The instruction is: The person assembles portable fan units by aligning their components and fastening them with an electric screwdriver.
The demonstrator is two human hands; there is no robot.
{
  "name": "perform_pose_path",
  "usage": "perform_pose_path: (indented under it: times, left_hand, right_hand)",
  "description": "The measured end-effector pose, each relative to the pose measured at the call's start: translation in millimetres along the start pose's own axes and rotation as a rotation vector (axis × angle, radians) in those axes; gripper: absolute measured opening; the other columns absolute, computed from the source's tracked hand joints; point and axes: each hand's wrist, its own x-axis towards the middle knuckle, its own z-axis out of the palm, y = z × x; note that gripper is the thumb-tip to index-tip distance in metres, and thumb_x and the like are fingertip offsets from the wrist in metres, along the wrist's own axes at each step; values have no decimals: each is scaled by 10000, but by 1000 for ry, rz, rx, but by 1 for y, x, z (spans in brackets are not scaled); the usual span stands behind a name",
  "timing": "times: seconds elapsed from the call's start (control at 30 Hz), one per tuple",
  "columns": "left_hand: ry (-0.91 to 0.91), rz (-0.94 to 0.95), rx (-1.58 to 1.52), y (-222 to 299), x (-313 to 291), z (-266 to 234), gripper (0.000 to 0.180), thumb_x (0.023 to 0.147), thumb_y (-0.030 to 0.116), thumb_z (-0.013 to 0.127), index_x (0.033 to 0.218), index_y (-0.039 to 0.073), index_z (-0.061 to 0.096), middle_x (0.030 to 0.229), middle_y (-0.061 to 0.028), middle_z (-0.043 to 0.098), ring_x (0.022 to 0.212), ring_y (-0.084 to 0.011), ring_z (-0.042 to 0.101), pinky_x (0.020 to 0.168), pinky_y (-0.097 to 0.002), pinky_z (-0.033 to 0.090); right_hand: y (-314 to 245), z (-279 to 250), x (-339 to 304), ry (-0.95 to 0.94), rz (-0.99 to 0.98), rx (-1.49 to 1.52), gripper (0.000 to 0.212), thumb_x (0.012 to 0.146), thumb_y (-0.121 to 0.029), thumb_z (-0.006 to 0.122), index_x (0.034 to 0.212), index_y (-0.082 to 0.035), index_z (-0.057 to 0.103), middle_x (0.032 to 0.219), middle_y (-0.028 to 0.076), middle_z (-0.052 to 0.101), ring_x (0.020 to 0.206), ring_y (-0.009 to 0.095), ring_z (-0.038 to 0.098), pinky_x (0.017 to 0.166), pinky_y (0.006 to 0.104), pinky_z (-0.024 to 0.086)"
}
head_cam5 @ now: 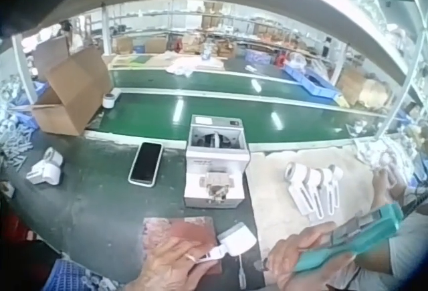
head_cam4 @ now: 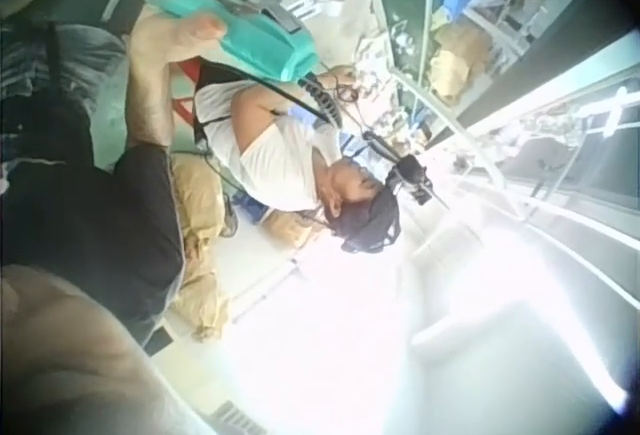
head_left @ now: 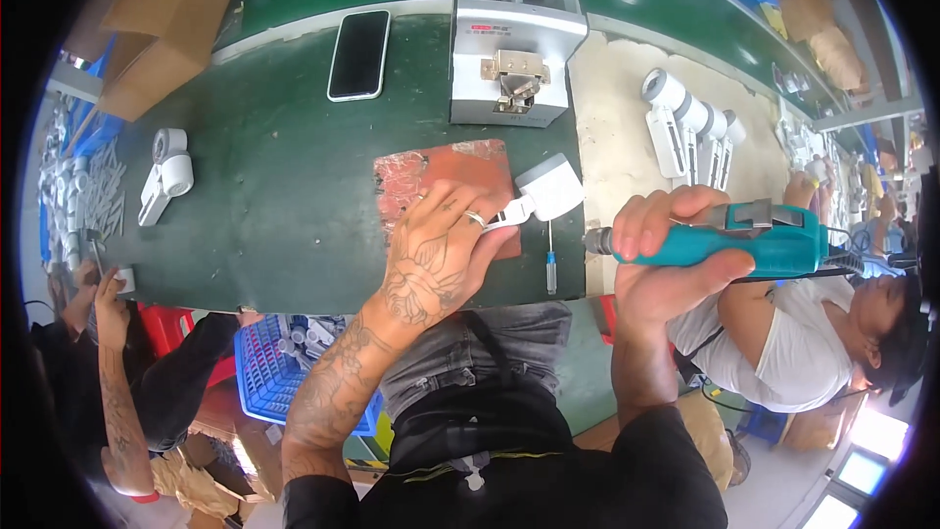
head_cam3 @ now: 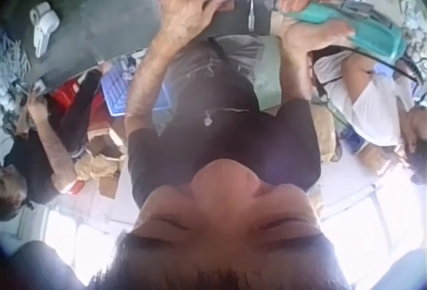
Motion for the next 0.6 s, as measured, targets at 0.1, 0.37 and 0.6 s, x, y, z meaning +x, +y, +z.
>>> perform_pose_path:
  times: [0.1, 0.37, 0.6]
  left_hand:
    - [26, 32, -31, -3, 2, 0, 281, 834, 133, 782, 1086, 28, 714, 1016, -97, 673, 913, -314, 635, 790, -414, 530]
    - [-46, -7, 2, -31, 30, -15, 240, 936, 202, 696, 1145, 92, 741, 1114, -82, 667, 1039, -313, 586, 946, -432, 473]
    - [-45, -12, -30, -38, 25, -6, 234, 991, 237, 616, 1107, 75, 739, 1082, -51, 654, 1018, -285, 572, 924, -438, 453]
  right_hand:
    - [-2, 9, 9, -24, 5, 11, 830, 838, -873, 495, 1045, -69, 519, 618, 23, 473, 506, 166, 451, 486, 322, 389]
    - [45, 64, 85, -137, -158, -124, 714, 948, -686, 591, 1089, 14, 575, 689, 80, 569, 582, 203, 568, 548, 342, 473]
    - [82, 77, 113, -234, -223, -182, 462, 1052, -442, 583, 1036, 19, 566, 707, 78, 566, 597, 186, 566, 561, 327, 491]
